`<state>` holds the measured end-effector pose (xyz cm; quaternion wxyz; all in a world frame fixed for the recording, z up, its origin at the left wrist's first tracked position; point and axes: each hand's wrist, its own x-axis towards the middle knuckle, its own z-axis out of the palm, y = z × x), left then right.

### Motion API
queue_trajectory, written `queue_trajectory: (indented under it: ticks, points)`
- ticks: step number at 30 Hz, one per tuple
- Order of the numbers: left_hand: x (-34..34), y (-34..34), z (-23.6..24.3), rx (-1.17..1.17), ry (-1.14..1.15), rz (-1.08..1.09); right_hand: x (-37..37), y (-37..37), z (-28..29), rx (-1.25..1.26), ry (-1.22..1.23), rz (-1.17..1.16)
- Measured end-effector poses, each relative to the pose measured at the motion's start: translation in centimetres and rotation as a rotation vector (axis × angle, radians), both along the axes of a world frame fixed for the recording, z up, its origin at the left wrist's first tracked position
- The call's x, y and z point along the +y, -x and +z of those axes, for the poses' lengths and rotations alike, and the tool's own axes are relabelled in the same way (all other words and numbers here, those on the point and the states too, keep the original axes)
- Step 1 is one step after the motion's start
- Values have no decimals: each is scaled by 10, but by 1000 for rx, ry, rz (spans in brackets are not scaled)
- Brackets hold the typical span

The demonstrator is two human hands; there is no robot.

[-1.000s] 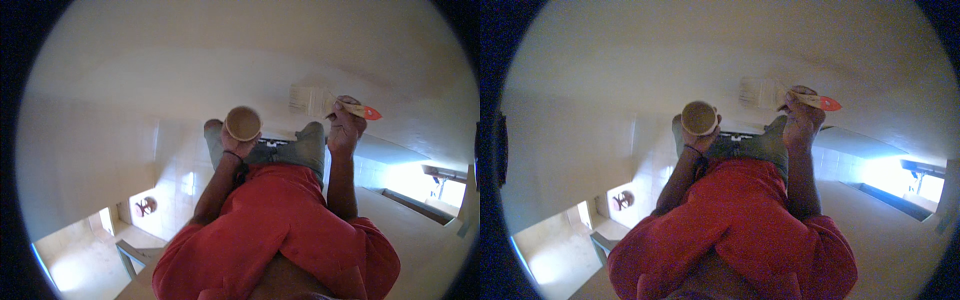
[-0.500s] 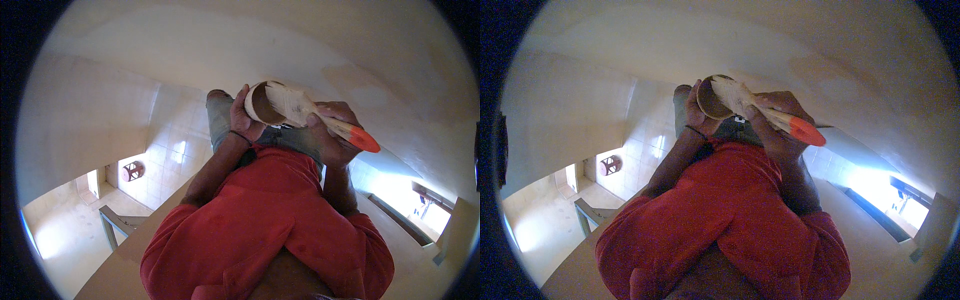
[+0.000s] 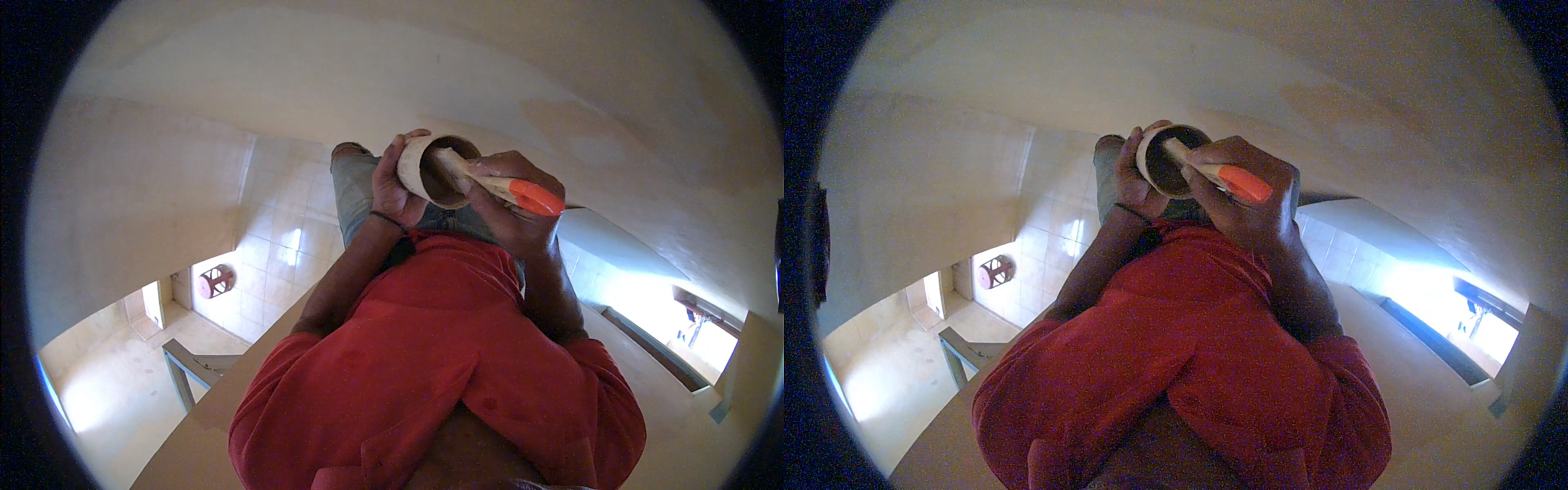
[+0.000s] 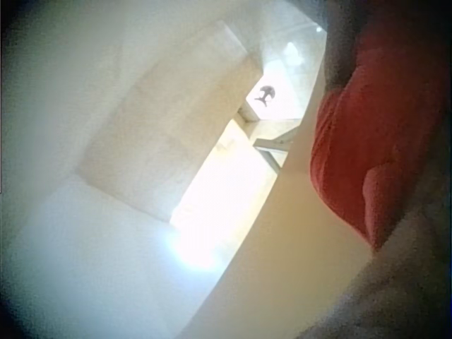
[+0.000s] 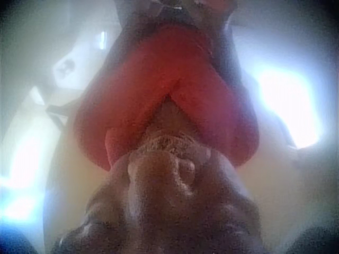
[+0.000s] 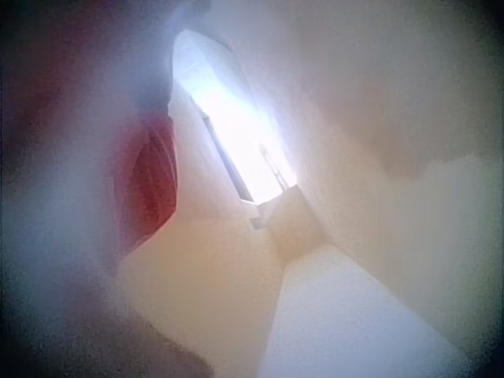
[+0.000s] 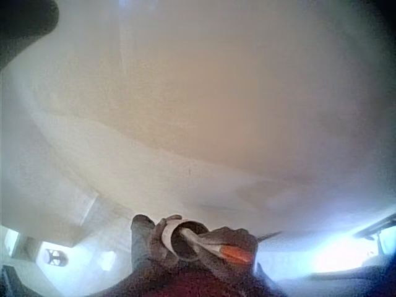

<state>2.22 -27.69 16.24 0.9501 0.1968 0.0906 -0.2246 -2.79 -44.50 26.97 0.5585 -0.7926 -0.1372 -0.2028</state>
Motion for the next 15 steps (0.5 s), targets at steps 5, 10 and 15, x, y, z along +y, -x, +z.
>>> queue_trajectory:
  ticks: [5, 10, 15]
  points:
    - [-3, -1, 3, -5, 17, -23, 1, -3, -12, -10, 78, 22]
    - [-3, 0, 3, 1, 12, -24, 1, -6, -15, -69, 121, 75]
    - [-1, 0, 1, 12, 19, -30, 1, -3, -14, 52, 83, -24]
